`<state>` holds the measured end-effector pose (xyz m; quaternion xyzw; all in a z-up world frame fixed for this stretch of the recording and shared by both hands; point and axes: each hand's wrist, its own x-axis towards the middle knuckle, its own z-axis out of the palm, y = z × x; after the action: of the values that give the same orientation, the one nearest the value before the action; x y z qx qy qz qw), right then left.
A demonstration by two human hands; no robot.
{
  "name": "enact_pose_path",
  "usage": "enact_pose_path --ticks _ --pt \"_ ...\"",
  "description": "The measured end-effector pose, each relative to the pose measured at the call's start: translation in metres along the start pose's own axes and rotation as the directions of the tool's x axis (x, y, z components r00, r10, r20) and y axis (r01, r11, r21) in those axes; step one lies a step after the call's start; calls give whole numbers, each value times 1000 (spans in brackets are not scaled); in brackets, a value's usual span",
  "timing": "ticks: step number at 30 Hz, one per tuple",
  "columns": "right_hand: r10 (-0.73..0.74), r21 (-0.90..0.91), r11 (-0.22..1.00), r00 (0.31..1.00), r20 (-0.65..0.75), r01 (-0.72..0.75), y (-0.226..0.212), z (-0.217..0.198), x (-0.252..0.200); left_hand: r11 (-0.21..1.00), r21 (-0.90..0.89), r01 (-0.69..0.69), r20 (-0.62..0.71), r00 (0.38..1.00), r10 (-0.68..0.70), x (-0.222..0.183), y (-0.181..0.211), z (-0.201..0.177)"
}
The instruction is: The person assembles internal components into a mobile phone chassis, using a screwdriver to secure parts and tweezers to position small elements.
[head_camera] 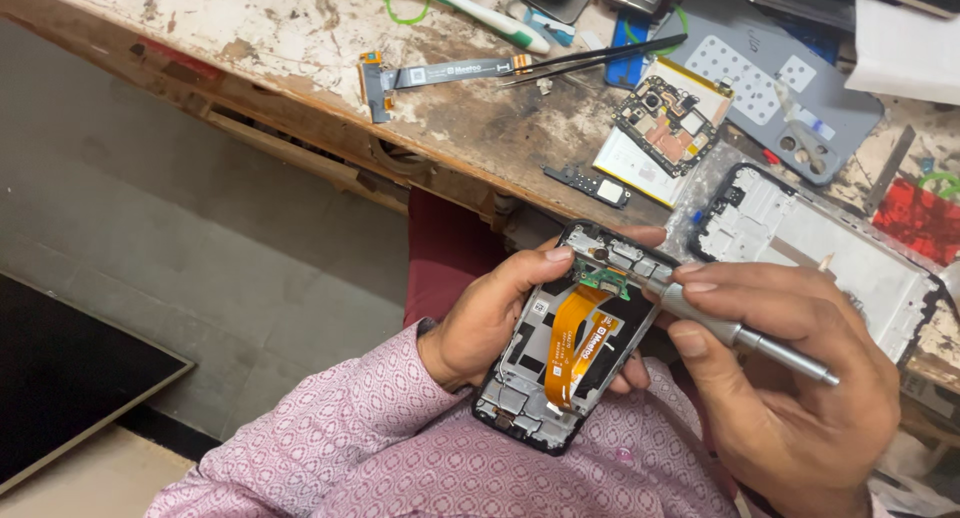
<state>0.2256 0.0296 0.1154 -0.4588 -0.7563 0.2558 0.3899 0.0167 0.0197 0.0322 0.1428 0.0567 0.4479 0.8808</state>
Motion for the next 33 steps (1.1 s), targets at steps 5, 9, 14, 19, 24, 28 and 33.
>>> enact_pose_path --ticks 5,9,14,19,24,28,33 --pt "6 47 999 1000 -10 -5 1 -2 1 1000 -25 -3 -3 1000 3 3 -1 3" --pt "10 21 1000 1000 6 -10 -1 -2 3 999 -33 2 -5 1000 -2 4 -1 4" --pt "-19 -78 997 999 39 22 -8 -3 9 994 101 -37 -64 997 44 5 -3 6" --pt "-56 -39 998 998 -7 55 0 5 1 982 181 -53 -90 993 70 6 -4 6" --pt "-86 129 987 991 -105 99 24 17 -14 999 32 -29 -36 999 31 2 -6 2" --pt "-30 282 957 986 -164 76 36 26 -25 1000 -14 0 -19 1000 -1 -1 -9 -3" --pt "62 417 909 983 -173 17 41 34 -34 1000 -27 -5 15 1000 6 -4 -10 -6"
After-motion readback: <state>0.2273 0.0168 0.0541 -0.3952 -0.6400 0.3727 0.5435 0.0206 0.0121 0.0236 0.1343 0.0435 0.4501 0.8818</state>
